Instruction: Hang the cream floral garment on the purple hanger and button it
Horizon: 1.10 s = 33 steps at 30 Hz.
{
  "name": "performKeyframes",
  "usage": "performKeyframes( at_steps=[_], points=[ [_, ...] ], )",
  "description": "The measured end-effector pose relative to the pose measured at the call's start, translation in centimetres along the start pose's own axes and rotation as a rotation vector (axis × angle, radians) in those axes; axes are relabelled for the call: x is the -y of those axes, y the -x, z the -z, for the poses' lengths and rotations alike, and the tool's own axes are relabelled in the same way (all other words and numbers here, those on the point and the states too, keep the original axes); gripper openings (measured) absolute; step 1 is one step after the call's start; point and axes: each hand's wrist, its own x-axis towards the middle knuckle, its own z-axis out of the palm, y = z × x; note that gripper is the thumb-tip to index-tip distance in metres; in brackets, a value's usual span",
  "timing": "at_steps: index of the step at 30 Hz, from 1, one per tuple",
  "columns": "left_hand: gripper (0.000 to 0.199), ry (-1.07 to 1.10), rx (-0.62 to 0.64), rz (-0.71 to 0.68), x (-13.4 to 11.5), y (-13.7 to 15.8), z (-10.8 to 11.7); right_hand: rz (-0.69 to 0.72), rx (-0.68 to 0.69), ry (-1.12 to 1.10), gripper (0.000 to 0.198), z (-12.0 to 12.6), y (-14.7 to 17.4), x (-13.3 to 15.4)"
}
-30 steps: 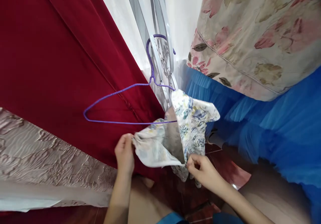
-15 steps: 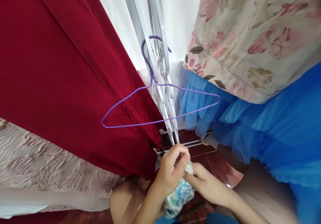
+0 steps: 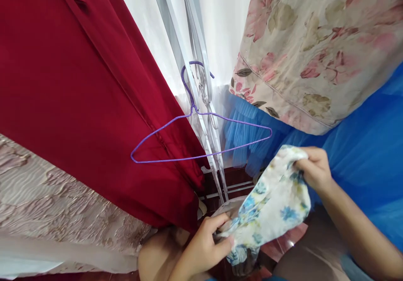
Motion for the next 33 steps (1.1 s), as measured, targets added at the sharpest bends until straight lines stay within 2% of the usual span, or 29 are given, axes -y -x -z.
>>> performKeyframes(
  at_steps=[3,7,11,14,16,20,22,27,30,33],
  points=[
    [0.016,-0.025,0.001,-0.049,-1.8,-0.6,-0.4,0.089,-0.097,-0.071,0.028,0.4,-5.2,0.5],
    [0.020,0.000,0.003,-0.132,-4.5,-1.2,-0.3,0.106,-0.043,-0.088,0.036,-1.8,-11.1,3.2],
    [0.028,-0.035,-0.086,-0.150,-5.1,-0.4,1.2,0.061,0.189,-0.168,0.020,-5.6,-13.3,5.1],
    [0.030,-0.083,-0.193,-0.108,-3.9,1.2,2.7,-0.054,0.396,-0.225,0.009,-7.5,-12.7,5.6],
    [0.029,-0.159,-0.249,-0.076,-2.8,2.5,3.9,-0.158,0.509,-0.264,0.010,-7.8,-11.9,5.8],
    [0.014,-0.333,-0.238,-0.011,-1.0,4.7,8.1,-0.254,0.635,-0.348,0.013,-6.9,-11.1,5.8],
    [0.017,-0.456,-0.250,-0.029,-0.2,5.1,11.1,-0.265,0.638,-0.347,0.014,-6.3,-11.2,5.9],
    [0.031,-0.759,-0.424,-0.057,1.6,4.4,19.4,-0.255,0.635,-0.290,0.015,-5.9,-11.5,6.6],
    [0.031,-0.797,-0.482,-0.062,1.1,3.3,23.2,-0.239,0.653,-0.280,0.016,-5.9,-11.4,6.9],
    [0.030,-0.847,-0.600,-0.055,-0.7,1.8,25.5,-0.253,0.634,-0.285,0.017,-5.8,-11.2,7.1]
  ],
)
